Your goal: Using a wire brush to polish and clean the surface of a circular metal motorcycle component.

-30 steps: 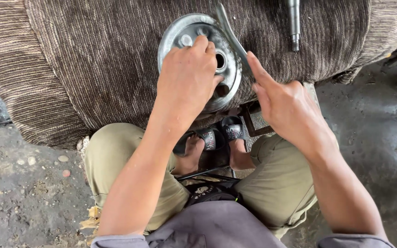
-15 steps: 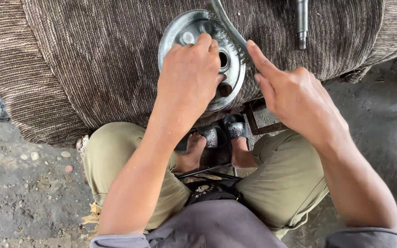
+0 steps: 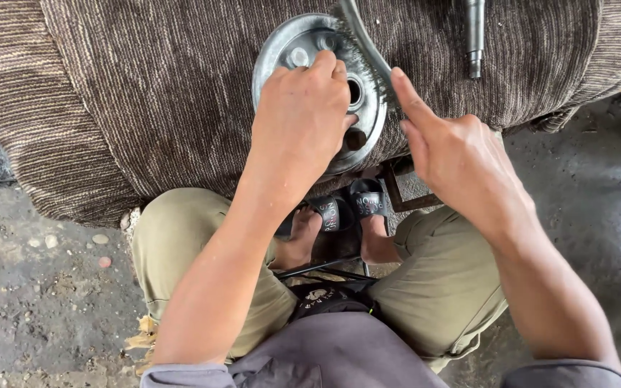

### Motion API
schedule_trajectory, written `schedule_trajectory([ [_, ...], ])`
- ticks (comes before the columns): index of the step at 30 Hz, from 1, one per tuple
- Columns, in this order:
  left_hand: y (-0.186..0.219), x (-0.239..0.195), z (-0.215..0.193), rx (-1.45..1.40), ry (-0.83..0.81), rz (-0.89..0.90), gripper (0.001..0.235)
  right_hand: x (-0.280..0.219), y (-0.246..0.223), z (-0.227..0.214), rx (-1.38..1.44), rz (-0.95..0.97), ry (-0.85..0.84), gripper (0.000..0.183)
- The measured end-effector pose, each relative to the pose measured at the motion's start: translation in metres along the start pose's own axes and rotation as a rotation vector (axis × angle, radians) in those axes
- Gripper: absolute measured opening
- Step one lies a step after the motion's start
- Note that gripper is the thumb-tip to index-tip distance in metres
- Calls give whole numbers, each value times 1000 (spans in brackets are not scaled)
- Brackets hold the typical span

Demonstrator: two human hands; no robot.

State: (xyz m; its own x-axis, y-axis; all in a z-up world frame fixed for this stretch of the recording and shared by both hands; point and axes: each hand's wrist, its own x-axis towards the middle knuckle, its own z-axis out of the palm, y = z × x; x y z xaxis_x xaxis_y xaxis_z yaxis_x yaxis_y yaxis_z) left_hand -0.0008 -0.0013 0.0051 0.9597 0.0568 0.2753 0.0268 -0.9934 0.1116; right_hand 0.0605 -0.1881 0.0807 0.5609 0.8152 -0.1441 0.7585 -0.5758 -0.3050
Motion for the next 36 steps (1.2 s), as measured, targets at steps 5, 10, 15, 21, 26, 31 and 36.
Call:
schedule_trajectory([
  [5,0,0,-1,-7,6,1,52,-17,3,10,-18,85,32,59],
  [10,-1,-1,0,14,-11,3,58,-36,15,22,-88,99,20,60],
  [15,0,0,2,25,32,13,51,-7,-3,14,-11,154,8,61],
  [21,-1,-1,0,-2,10,-8,55,-14,-7,11,23,91,30,57],
  [26,-1,0,2,-28,4,-14,49,-55,-10,31,28,220,-21,59],
  [31,-1,0,6,-23,42,3,38,-73,-30,49,131,430,-48,65],
  [36,-1,2,-3,-20,-9,-6,45,-37,-28,45,124,400,25,67],
])
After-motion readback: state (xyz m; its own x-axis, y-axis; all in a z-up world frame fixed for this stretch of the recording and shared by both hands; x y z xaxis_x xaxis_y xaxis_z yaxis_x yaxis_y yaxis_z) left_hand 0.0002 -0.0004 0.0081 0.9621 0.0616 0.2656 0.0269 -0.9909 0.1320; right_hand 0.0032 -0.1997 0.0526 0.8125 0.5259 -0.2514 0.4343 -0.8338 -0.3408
